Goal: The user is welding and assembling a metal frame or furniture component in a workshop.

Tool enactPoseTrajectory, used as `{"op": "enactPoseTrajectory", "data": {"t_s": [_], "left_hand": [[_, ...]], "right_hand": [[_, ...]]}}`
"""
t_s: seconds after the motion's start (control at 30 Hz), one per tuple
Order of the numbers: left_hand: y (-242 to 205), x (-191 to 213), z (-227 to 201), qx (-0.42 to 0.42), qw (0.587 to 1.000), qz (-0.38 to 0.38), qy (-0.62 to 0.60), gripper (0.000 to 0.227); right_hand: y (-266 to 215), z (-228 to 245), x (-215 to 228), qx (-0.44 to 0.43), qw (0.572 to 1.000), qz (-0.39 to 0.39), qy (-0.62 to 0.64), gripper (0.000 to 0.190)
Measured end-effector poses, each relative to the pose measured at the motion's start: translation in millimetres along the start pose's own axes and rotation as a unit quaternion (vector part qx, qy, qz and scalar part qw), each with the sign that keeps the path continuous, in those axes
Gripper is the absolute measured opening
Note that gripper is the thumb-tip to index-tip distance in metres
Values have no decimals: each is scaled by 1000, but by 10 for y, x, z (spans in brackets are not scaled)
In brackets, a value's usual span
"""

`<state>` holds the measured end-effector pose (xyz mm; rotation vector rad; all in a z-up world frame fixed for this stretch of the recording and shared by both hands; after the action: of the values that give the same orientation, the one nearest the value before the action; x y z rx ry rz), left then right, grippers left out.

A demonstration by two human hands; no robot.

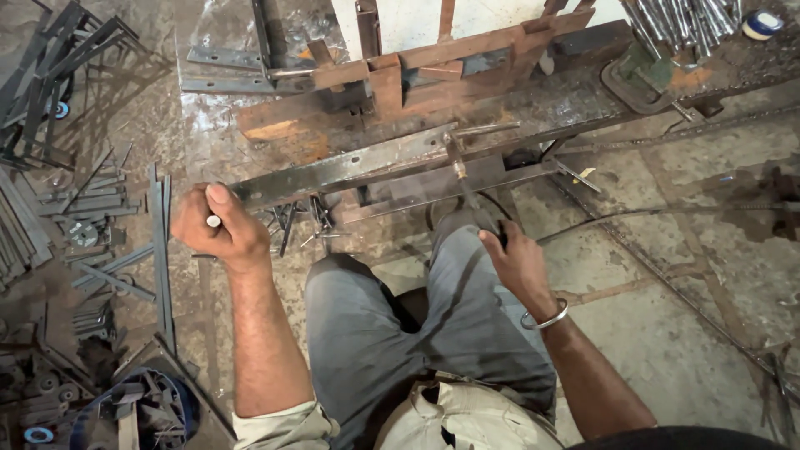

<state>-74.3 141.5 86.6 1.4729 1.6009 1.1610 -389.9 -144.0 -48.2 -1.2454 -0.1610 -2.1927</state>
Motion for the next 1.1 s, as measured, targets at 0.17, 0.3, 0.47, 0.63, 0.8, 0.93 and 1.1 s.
{"op": "enactPoseTrajectory", "data": {"t_s": [0.17, 0.3, 0.47, 0.63, 0.8, 0.93, 1.1], "left_hand": [[66, 10, -177, -41, 999, 4, -26, 43], [65, 22, -180, -60, 997, 22, -51, 44], [-178, -24, 244, -63, 996, -1, -56, 49], [-90, -32, 389, 209, 977, -25, -39, 55], [-181, -20, 493, 223, 974, -42, 2, 52], [-273, -5, 629, 248, 968, -49, -14, 58], [-298, 3, 622, 260, 964, -57, -16, 56]], "right_hand": [[8, -28, -8, -19, 1000, 7, -20, 63], [-36, 44, 25, 5, 999, 9, -33, 62], [-79, 81, 47, -4, 999, 26, -29, 62], [53, -243, -148, 27, 999, -10, -35, 65], [85, -176, 32, -1, 999, 13, -49, 60], [72, 43, 225, -66, 995, 63, 42, 56], [128, 56, 229, -58, 996, 73, 12, 54]]}}
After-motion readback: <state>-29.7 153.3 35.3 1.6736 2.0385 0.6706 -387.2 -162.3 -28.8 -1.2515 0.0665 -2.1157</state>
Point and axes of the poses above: each hand's wrist, its own y-axis towards the middle knuckle, its own x-axis out of the back of the hand, z = x × y, the point moved 2 cm from there along y, towards the middle knuckle, and after that the axes turned 7 degrees about -x, right-handed, at the moved point
